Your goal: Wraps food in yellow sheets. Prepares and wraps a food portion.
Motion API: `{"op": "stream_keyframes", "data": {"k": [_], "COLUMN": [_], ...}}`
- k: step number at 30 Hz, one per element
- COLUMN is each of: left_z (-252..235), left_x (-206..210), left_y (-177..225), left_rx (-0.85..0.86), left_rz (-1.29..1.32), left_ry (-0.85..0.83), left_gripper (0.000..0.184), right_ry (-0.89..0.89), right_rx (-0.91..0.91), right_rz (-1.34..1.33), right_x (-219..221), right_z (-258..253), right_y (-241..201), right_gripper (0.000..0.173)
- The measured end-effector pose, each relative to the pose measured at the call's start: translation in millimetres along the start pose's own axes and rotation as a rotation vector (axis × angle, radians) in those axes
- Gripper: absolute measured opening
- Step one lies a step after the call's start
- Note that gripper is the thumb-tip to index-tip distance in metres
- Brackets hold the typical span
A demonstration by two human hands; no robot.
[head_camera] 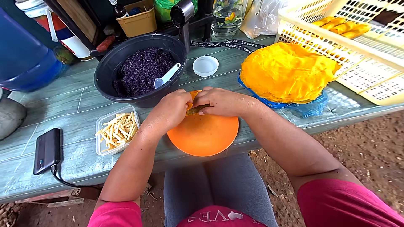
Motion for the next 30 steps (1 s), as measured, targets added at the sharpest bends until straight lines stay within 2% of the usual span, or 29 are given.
{"op": "stream_keyframes", "data": {"k": [3, 7, 9, 12, 18, 22, 25, 30], "left_z": [-4.3, -6.8, -6.7, -7.5, -7.5, -6.5, -4.9, -5.5], "left_x": [1.2, 2.2, 0.4, 1.7, 5.1, 5.5, 5.0, 5.3], "left_y": [-4.2, -13.4, -14.7, -13.9, -14.8, -14.1, -12.2, -13.1], "left_rx": [-0.136, -0.315, -0.306, -0.219, -0.184, -0.174, -0.167, -0.145], "left_rz": [0.113, 0.258, 0.242, 0.173, 0.238, 0.229, 0.210, 0.170], "left_ry": [-0.070, -0.101, -0.093, -0.088, -0.110, -0.119, -0.119, -0.102], "left_gripper": [0.026, 0.034, 0.024, 0.008, 0.007, 0.009, 0.011, 0.010], "right_ry": [-0.004, 0.045, 0.013, -0.027, -0.112, -0.066, 0.069, 0.248], "right_rx": [0.025, 0.162, 0.286, 0.382, 0.473, 0.365, 0.208, 0.098], "right_rz": [-0.041, -0.117, -0.072, -0.002, 0.015, 0.048, 0.076, 0.106], "right_x": [-2.3, -17.1, -27.8, -34.2, -30.7, -33.6, -38.8, -41.0], "right_z": [1.2, 8.4, 16.4, 28.4, 28.4, 28.2, 28.5, 26.1], "right_y": [-0.1, 7.3, 12.3, 25.2, 25.7, 21.2, 14.1, 7.5], "right_gripper": [0.023, 0.042, 0.044, 0.036, 0.020, 0.006, 0.016, 0.024]}}
Point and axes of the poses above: each hand's wrist, its own z-axis away from the middle knuckle, its own x-axis out of the palm, y = z × x, the point moved 6 cm from there along -z, towards the middle knuckle, and after that the axes turned 5 degrees about -z, right-handed, at the moved point
